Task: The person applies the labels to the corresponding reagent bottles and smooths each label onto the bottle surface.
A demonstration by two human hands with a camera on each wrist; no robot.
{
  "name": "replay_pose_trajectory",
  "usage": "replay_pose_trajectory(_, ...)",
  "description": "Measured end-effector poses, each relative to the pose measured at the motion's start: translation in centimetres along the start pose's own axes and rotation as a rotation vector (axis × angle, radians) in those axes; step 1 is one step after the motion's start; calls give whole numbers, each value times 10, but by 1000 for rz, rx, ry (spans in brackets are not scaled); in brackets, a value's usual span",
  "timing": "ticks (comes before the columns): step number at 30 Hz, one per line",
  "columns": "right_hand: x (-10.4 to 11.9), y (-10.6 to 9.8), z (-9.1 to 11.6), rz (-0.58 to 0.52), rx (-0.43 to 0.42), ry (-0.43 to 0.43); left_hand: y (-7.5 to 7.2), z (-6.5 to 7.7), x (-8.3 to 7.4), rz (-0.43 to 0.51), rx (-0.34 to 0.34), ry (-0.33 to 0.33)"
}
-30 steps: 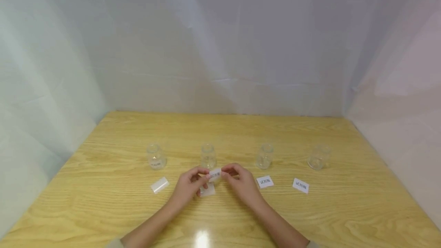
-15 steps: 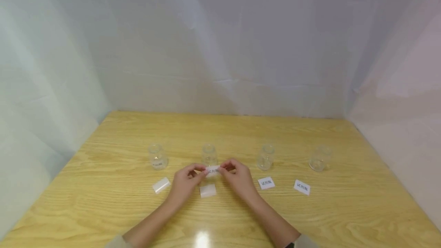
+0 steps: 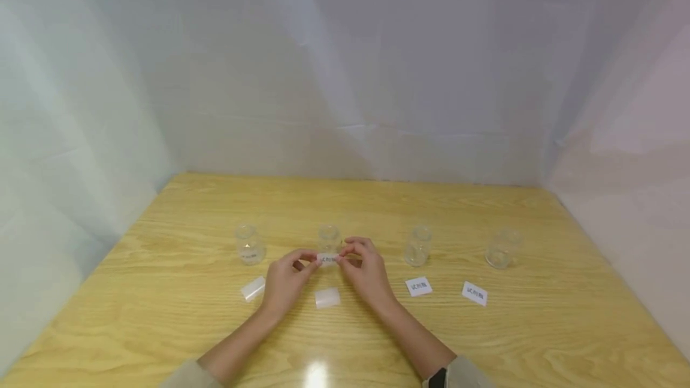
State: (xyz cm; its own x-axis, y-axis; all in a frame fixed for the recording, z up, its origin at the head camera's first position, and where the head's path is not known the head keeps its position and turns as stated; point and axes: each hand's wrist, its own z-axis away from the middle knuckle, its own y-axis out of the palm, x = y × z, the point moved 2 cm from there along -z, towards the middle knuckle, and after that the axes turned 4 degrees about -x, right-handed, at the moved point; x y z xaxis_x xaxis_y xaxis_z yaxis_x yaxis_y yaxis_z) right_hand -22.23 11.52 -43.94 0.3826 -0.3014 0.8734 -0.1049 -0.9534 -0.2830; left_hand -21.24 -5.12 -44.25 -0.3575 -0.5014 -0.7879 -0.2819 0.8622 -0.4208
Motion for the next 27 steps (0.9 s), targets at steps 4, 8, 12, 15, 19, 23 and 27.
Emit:
replay_pose_trajectory(4, -4, 1, 0, -2, -2, -9, 0, -1, 0, 15, -12, -17)
replay_pose_trajectory(8, -4, 1, 0, -7, 1, -1, 1, -2, 0, 8, -6, -15)
replay_pose_trajectory(12, 8, 1, 1, -13, 11, 0, 1, -4, 3, -8, 2, -19)
replay_pose_trajectory(15, 23, -1, 3, -12, 22, -7, 2, -5, 4, -13, 15, -33)
replay_pose_trajectory(19, 34, -3, 4, 4, 33, -17, 3, -5, 4, -9, 32, -47)
replay_pose_trajectory(23, 27, -3, 2, -4, 33, -43, 4, -7, 5, -17, 42, -48)
replay_pose_trajectory(27, 6, 0, 0, -16, 26, -44, 6, -7, 6, -25, 62, -54)
